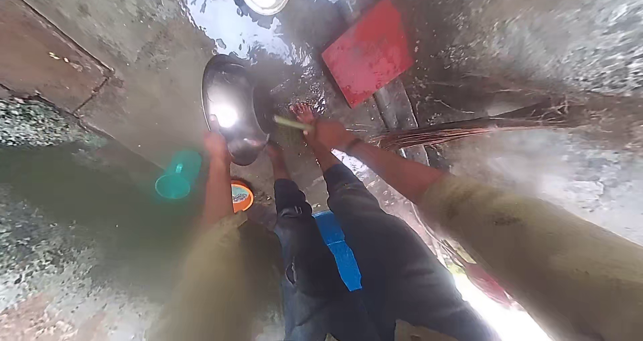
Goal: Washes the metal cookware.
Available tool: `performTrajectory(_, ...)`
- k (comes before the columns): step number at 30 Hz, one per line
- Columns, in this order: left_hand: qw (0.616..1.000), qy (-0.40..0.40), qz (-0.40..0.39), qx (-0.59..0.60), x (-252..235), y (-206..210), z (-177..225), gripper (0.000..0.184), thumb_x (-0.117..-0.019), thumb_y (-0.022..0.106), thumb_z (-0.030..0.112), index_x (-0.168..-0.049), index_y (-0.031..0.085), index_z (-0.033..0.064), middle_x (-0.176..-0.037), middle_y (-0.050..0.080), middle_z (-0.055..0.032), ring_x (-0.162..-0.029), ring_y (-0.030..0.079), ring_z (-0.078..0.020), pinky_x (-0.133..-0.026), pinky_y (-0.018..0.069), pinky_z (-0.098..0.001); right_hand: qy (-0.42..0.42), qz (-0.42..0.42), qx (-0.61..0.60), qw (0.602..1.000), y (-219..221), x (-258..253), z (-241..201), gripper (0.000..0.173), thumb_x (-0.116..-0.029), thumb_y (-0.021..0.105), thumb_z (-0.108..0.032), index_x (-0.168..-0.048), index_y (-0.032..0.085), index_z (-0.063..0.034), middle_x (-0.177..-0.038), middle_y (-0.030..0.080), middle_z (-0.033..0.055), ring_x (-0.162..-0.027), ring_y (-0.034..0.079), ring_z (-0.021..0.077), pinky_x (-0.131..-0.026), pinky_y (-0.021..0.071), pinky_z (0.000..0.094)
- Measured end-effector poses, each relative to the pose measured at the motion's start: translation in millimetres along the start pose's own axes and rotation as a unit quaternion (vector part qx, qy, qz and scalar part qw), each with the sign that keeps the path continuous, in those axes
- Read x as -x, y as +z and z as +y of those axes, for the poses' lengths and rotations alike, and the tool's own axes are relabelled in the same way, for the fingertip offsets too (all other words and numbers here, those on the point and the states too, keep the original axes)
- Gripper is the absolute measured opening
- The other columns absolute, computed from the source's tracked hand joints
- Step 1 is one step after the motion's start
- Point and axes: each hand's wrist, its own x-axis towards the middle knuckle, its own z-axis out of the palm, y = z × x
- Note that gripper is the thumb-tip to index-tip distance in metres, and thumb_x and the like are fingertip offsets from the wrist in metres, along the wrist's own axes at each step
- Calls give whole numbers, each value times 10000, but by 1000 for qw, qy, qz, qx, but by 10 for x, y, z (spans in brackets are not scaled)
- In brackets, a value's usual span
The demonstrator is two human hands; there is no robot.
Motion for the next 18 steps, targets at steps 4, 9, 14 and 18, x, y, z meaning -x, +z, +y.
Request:
performTrajectory(4,997,24,33,-72,31,-202,7,558,-1073,448,506,-1110,651,-13,-964,656,-125,-886,651,-180,-855,550,-436,32,10,1,999,-364,-342,181,493,-1021,525,-436,-1256,623,-14,-1143,669,290,-1089,650,498,-858,500,723)
performTrajectory(9,987,72,97,-101,-72,-379,-42,488,-1072,474,472,-953,663,38,-821,612,-24,-764,614,-91,-779,531,-353,56,33,-2,998,-367,-863,263,629,-1054,371,-559,-1231,661,-30,-1244,657,274,-1208,614,473,-936,475,725)
performTrajectory(14,979,96,140,-115,10,-589,-117,432,-1078,478,426,-989,679,54,-827,624,12,-769,617,-44,-784,528,-298,32,-16,43,998,-50,-929,-222,647,-1059,380,-568,-1312,630,-28,-1309,633,274,-1277,574,471,-977,454,719)
performTrajectory(18,974,117,176,-77,38,-739,-194,400,-1077,491,386,-968,689,56,-822,645,24,-773,637,-37,-786,546,-288,-71,-43,61,995,258,-646,-557,538,-1051,453,-405,-1389,598,-13,-1469,531,273,-1451,392,468,-1179,235,710)
